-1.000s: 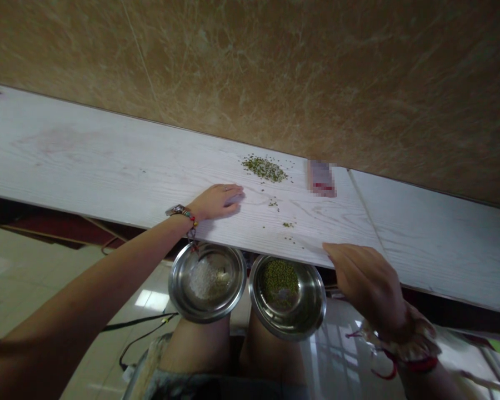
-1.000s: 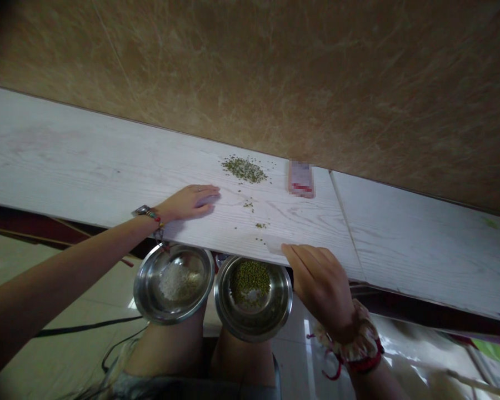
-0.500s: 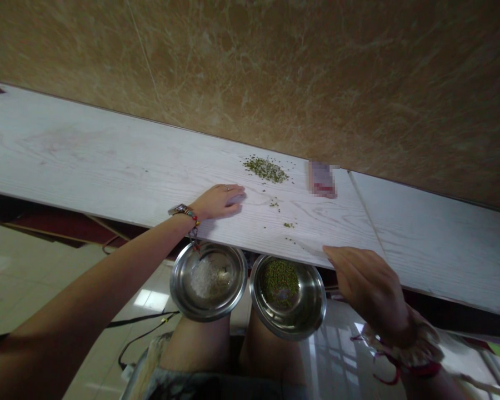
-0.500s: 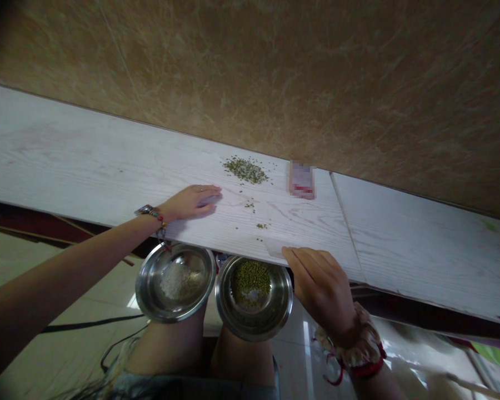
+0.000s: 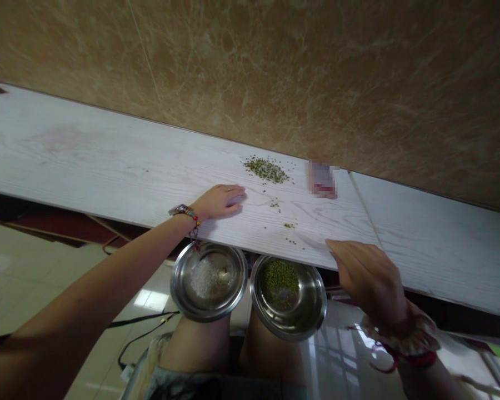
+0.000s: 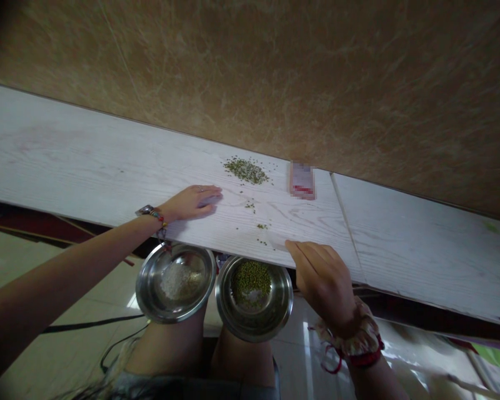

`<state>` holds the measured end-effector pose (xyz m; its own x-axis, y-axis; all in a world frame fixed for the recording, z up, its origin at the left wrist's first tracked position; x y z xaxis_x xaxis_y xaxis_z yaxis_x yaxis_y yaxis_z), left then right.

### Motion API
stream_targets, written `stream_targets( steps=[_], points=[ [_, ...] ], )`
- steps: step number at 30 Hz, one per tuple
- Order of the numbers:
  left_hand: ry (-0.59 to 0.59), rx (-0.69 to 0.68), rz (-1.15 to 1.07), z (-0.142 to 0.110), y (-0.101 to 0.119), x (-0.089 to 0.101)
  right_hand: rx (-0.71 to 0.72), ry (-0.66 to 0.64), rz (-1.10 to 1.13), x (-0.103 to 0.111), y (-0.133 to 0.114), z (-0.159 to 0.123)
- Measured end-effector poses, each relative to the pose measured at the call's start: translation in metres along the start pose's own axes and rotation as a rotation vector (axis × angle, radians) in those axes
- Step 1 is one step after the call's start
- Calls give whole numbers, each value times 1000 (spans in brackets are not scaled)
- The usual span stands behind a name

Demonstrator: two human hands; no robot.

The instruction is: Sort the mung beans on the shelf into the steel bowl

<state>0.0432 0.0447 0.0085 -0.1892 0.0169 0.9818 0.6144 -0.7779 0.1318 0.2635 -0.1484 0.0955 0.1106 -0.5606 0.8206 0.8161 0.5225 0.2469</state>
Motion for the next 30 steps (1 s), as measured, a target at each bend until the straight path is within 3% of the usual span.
stream_targets(
  steps=[19, 30],
  points=[
    [-2, 9, -6, 1, 1, 0, 16, -35, 101, 3, -19, 17],
    [16, -1, -15, 0, 1, 1, 3, -141, 305, 33, -40, 25]
  ],
)
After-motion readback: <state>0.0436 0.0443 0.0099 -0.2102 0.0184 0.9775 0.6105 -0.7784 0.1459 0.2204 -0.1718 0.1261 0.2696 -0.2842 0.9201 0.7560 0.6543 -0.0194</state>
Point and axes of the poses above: each hand's wrist, its own z-axis towards the middle knuckle, its own x-axis out of the back of the hand, y = z × x, the point moved 6 cm from there along z, towards the middle knuckle, and after that the axes turned 5 degrees about -y, right-handed, at the moved point
